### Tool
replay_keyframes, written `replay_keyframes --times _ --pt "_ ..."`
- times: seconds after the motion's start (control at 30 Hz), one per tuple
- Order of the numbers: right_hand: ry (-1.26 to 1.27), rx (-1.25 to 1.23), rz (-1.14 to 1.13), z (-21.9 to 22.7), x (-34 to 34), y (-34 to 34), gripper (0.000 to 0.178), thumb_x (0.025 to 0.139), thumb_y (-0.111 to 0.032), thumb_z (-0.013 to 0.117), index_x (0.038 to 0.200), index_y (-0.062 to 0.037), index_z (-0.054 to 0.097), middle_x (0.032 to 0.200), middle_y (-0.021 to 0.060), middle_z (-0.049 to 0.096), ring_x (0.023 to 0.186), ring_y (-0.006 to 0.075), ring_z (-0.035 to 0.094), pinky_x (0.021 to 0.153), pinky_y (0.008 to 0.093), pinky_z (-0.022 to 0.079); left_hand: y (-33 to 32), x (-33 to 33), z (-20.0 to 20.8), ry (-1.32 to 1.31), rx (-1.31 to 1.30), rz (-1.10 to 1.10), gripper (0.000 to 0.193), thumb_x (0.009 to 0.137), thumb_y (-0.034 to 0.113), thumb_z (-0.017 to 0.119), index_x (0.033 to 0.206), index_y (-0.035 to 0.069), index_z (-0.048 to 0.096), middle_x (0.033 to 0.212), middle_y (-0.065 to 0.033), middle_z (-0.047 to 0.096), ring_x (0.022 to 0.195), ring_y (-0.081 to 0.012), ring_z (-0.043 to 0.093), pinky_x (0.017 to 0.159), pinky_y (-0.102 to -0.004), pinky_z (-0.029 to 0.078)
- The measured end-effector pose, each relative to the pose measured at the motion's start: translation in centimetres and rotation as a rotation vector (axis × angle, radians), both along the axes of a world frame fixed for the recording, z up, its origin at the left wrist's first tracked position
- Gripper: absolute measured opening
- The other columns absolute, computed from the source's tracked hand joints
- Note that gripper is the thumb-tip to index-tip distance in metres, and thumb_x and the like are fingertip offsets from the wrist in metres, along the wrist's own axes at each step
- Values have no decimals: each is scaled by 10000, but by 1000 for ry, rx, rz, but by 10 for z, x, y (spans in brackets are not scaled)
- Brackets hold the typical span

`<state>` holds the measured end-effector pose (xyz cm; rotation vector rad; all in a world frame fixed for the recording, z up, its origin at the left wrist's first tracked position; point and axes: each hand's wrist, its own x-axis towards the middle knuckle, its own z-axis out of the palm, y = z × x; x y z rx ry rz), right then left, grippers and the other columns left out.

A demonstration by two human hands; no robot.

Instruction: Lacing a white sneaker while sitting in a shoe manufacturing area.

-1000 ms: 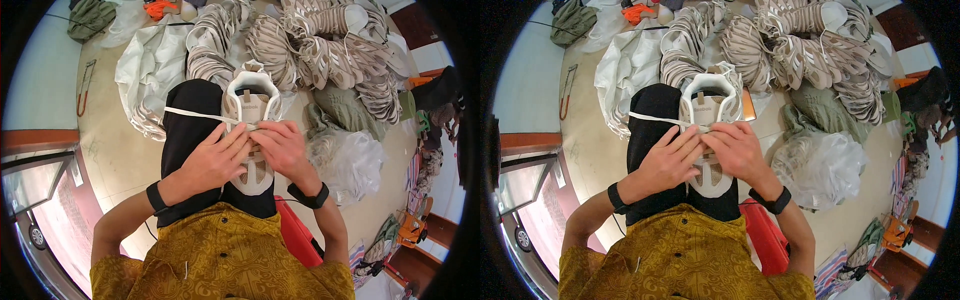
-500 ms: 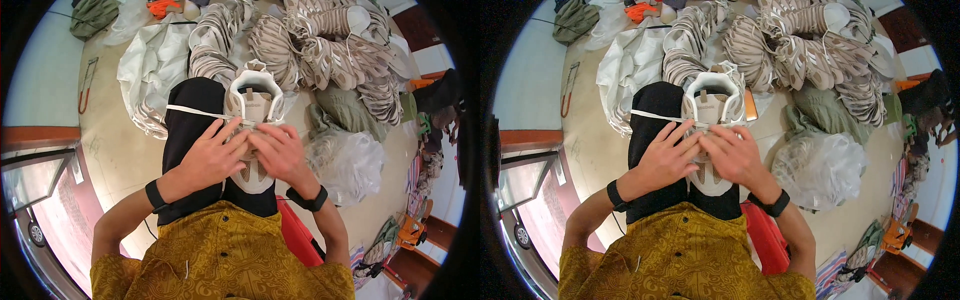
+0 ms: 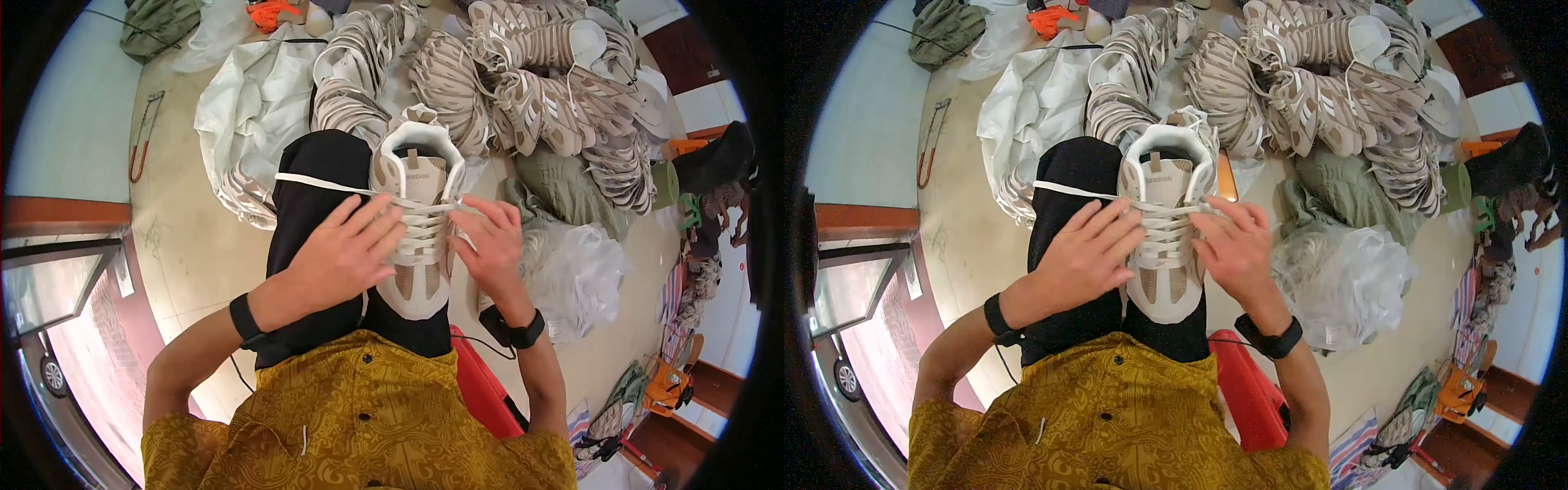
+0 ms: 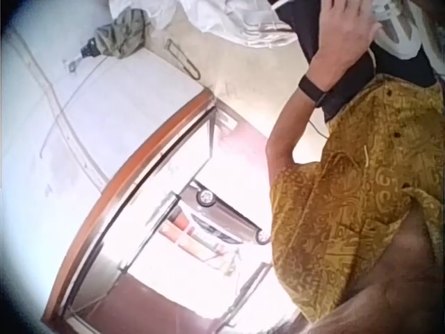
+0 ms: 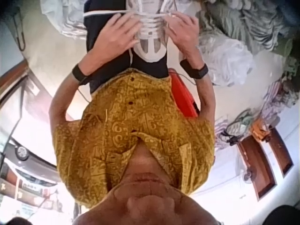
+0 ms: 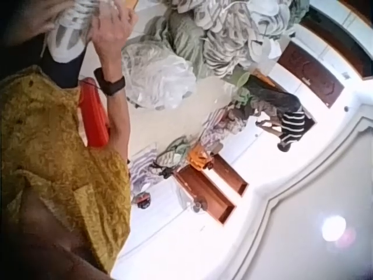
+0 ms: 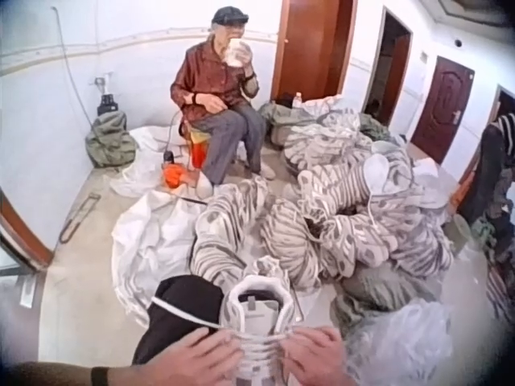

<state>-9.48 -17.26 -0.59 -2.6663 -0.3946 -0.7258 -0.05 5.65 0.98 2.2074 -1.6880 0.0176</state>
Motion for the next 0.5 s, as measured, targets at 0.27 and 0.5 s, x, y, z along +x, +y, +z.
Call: replay_keyframes --times 0.27,0.5 --pt "57 340 -8 16 1 15 294 619 -5 675 906 -60 647 814 56 642 735 234 582 629 328 443 12 5 4 50 -21 94 575 657 190 700 1173 28 505 1256 -142 465 1233 -309 390 1014 -433 311" --pt "109 269 38 8 26 22 260 623 5 659 872 -68 641 715 46 607 631 213 554 549 309 445 -9 -7 2 -12 -43 -24 561 669 240 696 1162 45 515 1266 -143 455 1246 -305 372 1015 -442 297"
